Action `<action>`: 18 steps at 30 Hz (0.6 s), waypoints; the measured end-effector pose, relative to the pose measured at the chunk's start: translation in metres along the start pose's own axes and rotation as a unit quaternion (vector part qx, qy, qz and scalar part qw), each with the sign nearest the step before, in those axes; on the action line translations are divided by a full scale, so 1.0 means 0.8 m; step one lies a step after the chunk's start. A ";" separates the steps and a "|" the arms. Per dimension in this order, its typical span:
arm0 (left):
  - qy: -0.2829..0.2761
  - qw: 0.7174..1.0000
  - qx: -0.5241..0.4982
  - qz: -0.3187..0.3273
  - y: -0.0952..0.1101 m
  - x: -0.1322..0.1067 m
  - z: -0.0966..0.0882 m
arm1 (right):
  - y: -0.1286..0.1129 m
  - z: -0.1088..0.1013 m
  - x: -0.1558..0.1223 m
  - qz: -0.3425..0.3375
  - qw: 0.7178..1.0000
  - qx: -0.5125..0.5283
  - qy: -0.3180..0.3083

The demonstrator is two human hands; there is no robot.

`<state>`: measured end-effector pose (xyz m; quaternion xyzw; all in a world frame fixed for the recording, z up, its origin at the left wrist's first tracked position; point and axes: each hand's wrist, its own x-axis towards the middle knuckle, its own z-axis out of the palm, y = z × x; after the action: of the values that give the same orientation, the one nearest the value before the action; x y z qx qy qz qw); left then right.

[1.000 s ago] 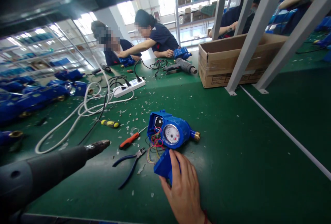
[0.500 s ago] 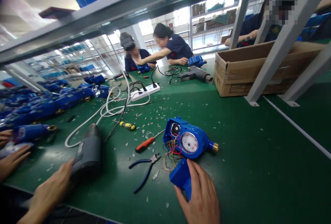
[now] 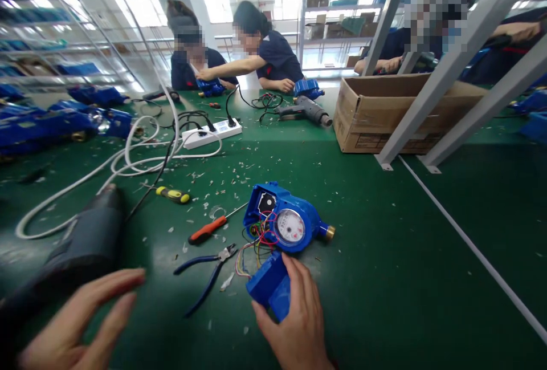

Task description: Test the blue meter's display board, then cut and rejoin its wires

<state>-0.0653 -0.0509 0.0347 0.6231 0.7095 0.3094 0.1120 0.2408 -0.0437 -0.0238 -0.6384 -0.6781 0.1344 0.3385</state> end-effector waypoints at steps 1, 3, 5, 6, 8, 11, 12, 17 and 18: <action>-0.082 0.995 -0.060 -0.018 0.034 -0.010 0.026 | -0.001 -0.001 0.000 0.003 1.000 0.005 0.000; -0.213 0.957 -0.182 -0.073 0.091 -0.021 0.073 | -0.003 -0.003 0.000 0.005 1.000 0.012 0.001; -0.269 0.908 -0.300 -0.112 0.127 -0.020 0.107 | -0.004 -0.005 0.000 0.004 1.000 0.018 0.001; -0.285 0.882 -0.353 -0.127 0.137 -0.017 0.120 | -0.005 -0.005 0.001 0.002 1.000 0.018 0.001; -0.286 0.843 -0.427 -0.158 0.147 -0.012 0.134 | -0.005 -0.006 0.001 -0.006 1.000 0.013 0.002; -0.257 0.818 -0.470 -0.209 0.149 -0.007 0.142 | -0.003 -0.006 0.003 -0.028 1.000 0.000 0.008; -0.249 0.813 -0.477 -0.223 0.149 -0.006 0.143 | -0.003 -0.006 0.004 -0.034 0.999 -0.003 0.011; -0.233 0.797 -0.494 -0.258 0.148 -0.004 0.150 | -0.003 -0.006 0.005 -0.059 0.998 -0.012 0.027; -0.236 0.794 -0.496 -0.262 0.148 -0.004 0.152 | -0.004 -0.006 0.004 -0.063 0.997 -0.012 0.029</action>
<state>0.0982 -0.0136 0.0075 0.3260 0.5466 0.4207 0.6465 0.2417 -0.0419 -0.0176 -0.6019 -0.7086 0.0856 0.3580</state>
